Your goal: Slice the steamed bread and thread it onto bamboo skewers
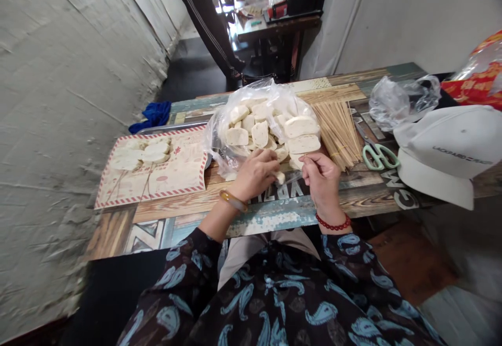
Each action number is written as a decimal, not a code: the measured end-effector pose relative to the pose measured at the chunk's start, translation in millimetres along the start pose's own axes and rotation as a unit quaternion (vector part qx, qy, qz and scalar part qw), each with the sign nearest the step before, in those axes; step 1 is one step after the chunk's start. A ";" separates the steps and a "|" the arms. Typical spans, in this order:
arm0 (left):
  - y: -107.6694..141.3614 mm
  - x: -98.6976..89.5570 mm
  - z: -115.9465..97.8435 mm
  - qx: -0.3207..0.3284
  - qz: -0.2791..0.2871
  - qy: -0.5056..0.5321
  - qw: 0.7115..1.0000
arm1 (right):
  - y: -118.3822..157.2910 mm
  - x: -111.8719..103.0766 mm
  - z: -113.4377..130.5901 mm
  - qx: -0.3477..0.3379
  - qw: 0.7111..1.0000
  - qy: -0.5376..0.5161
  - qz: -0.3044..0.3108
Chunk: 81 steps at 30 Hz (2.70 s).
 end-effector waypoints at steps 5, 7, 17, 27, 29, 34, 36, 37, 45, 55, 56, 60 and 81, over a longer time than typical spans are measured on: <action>17.3 -5.7 40.7 -0.170 -0.176 0.377 0.893 | 0.1 -0.7 -1.3 -0.002 1.000 -0.003 -0.001; 21.7 1.3 47.6 -0.211 -0.193 0.504 0.815 | 0.4 -1.1 -1.2 -0.004 1.000 -0.005 -0.003; 20.2 -21.9 61.6 -0.191 -0.250 0.291 0.904 | 0.8 -0.3 1.3 -0.003 1.000 0.013 0.000; 12.2 -40.7 39.7 -0.136 -0.203 -0.168 0.955 | 1.7 0.2 2.2 -0.003 1.000 0.001 0.002; 7.5 -32.8 25.1 -0.107 -0.176 -0.187 0.960 | 1.9 0.3 2.4 0.000 1.000 0.005 0.001; -11.1 -4.6 -0.5 -0.058 -0.082 -0.195 0.976 | 1.5 -0.1 0.1 0.002 1.000 -0.001 -0.001; -16.8 1.9 -2.5 -0.076 -0.053 -0.209 0.974 | 1.3 -0.2 -1.4 0.000 1.000 -0.004 -0.001; -19.0 4.2 -2.5 -0.086 -0.039 -0.214 0.972 | 1.3 -0.4 -2.0 0.000 1.000 -0.005 -0.002; -15.4 9.9 -1.5 -0.052 -0.059 -0.161 0.984 | 1.6 0.7 -0.8 0.003 1.000 0.011 -0.002; 11.6 -20.3 68.1 -0.183 -0.314 0.535 0.763 | 3.2 1.7 -2.8 0.019 1.000 0.012 -0.001; 13.2 -22.5 71.4 -0.181 -0.317 0.578 0.729 | 3.4 1.9 -3.2 0.018 1.000 0.016 0.000; 18.7 -26.9 76.7 -0.172 -0.307 0.682 0.641 | 4.7 2.7 -4.7 0.010 0.999 0.035 0.010; 35.7 -37.4 89.7 -0.159 -0.386 0.655 0.630 | 12.2 14.8 7.2 -0.043 0.986 0.132 0.096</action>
Point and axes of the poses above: each hand's wrist, its own y-axis away from the middle knuckle, its own x-axis out of the palm, z = x × y, the point moved 7 cm from there along -y, towards the middle knuckle, and after that the axes turned 5 degrees about x, right-handed, at the moved point
